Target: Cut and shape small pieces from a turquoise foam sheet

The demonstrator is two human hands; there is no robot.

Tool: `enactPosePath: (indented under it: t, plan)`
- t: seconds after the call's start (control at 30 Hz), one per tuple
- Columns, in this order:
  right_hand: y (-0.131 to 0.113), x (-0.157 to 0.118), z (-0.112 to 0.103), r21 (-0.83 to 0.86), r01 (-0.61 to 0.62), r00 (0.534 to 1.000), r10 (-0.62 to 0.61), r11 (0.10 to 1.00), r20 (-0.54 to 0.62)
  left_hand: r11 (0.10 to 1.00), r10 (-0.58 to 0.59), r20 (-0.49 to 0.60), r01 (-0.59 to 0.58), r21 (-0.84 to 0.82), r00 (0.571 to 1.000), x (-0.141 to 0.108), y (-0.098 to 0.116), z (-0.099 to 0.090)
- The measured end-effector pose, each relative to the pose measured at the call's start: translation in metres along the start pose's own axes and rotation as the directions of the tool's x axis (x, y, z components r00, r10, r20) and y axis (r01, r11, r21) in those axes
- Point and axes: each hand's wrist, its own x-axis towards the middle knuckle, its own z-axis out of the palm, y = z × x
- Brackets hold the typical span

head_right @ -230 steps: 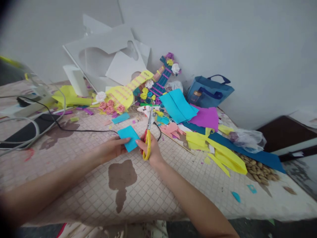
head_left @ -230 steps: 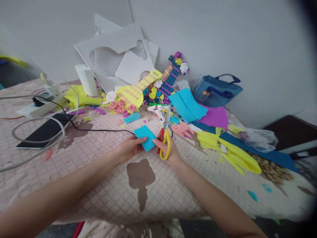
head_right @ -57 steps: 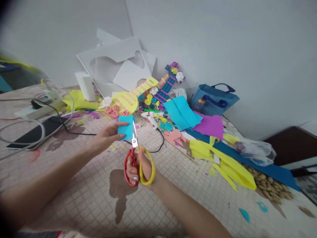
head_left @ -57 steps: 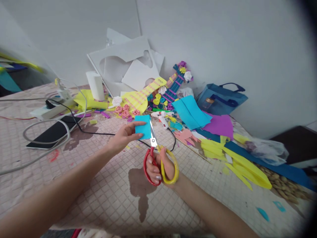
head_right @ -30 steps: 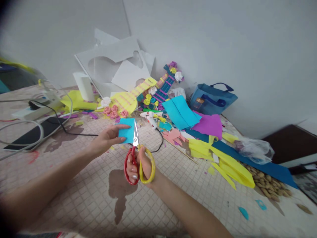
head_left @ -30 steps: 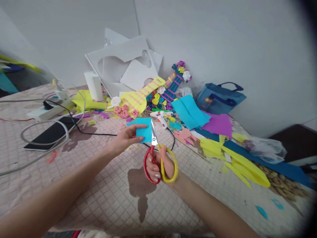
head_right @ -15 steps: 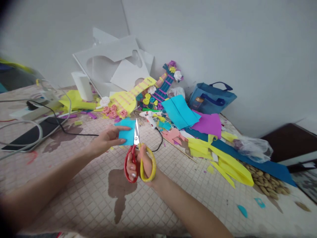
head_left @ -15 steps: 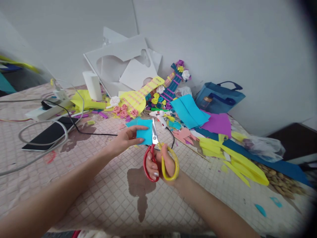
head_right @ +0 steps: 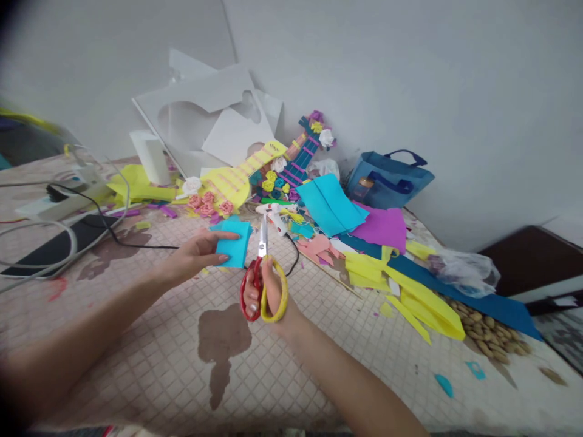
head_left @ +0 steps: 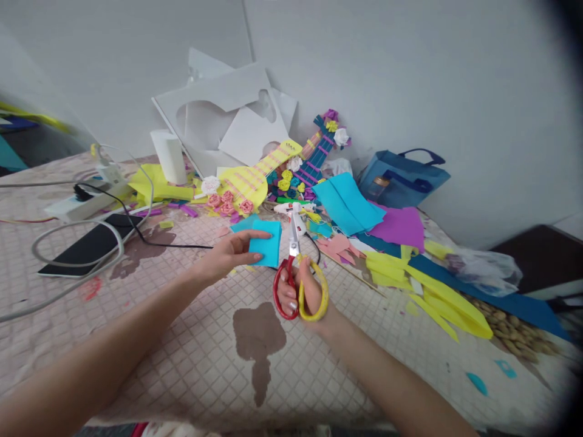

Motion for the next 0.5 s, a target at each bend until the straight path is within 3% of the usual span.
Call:
enactPosePath:
  t: [0.13, 0.23, 0.37, 0.5]
  plan:
    - [-0.015, 0.004, -0.004, -0.083, 0.180, 0.962, -0.193, 0.980, -0.194, 0.999, -0.035, 0.087, 0.036, -0.013, 0.996, -0.002, 0.003, -0.002]
    - [-0.023, 0.006, -0.009, -0.167, 0.232, 0.923, -0.271, 0.958, -0.274, 0.993, -0.116, 0.209, 0.110, 0.039, 0.971, -0.005, 0.006, 0.000]
    - [-0.025, 0.008, -0.016, -0.236, 0.214, 0.945, -0.262, 0.948, -0.197, 0.981, -0.186, 0.329, 0.154, 0.121, 0.926, -0.008, 0.008, 0.004]
    - [-0.018, 0.012, -0.021, -0.258, 0.229, 0.937, -0.285, 0.939, -0.204, 0.978, -0.175, 0.308, 0.127, 0.168, 0.935, -0.006, 0.009, 0.006]
